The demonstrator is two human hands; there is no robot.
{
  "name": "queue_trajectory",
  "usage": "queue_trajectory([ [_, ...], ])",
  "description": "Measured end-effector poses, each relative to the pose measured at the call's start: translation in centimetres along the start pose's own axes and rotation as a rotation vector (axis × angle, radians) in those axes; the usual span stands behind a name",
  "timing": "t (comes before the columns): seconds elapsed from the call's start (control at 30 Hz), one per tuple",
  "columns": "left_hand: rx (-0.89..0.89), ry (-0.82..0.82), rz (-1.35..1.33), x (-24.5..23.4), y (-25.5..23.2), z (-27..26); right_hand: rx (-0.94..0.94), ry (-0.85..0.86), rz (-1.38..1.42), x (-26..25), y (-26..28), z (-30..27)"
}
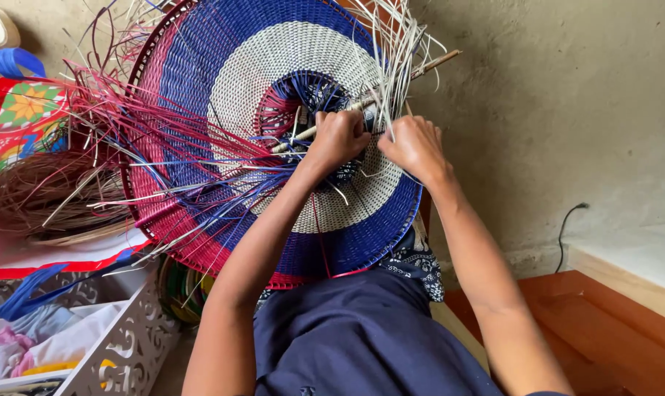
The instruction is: Weaving colored straw fibers into a circular mat pattern
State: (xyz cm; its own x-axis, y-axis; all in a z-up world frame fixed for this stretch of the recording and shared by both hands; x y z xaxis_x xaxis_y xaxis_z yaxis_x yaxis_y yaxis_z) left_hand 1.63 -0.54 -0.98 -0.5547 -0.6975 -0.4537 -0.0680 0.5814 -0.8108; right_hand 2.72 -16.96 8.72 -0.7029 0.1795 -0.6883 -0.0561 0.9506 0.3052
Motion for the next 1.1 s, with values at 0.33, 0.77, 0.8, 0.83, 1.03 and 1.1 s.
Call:
queue_trajectory([
  [0.33,0.039,0.025,-0.023,-0.3,0.0,-0.2,-0.188,0.088,0.043,-1.3,0.6,1.4],
  [0.77,0.014,0.028,-0.011,-1.2,-0.7,-0.7,-0.154,-0.069,0.319,3.1,-3.5,5.4],
  [0.8,0.011,0.031,-0.012,-1.2,-0.8,-0.8,-0.121,-0.092,0.361,4.0,-4.3,6.1],
  [0.83,0.013,0.034,-0.011,-1.0,-0.9,-0.7,-0.118,-0.093,0.362,2.6,-2.9,4.6],
  [1.03,0.007,0.007,-0.033,-0.5,-0.8,-0.6,-0.476,-0.017,1.070,-2.6,0.7,1.7],
  [1.1,0.039,-0.004,-0.058,-1.4,-1.6,-0.9,-0.191,-0.283,0.487,0.5,-3.3,5.3],
])
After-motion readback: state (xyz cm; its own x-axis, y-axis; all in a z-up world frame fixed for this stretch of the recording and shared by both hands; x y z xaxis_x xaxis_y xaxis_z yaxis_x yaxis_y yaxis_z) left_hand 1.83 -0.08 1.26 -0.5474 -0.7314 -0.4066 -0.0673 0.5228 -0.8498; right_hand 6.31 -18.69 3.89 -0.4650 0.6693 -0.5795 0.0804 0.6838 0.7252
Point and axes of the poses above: each hand's wrist, its own z-axis towards the middle knuckle, its own x-axis out of the palm, y = z × x, the point moved 2 cm from there along z, towards the middle knuckle, and after that the axes turned 13 degrees about y, right-handed, at the moved point
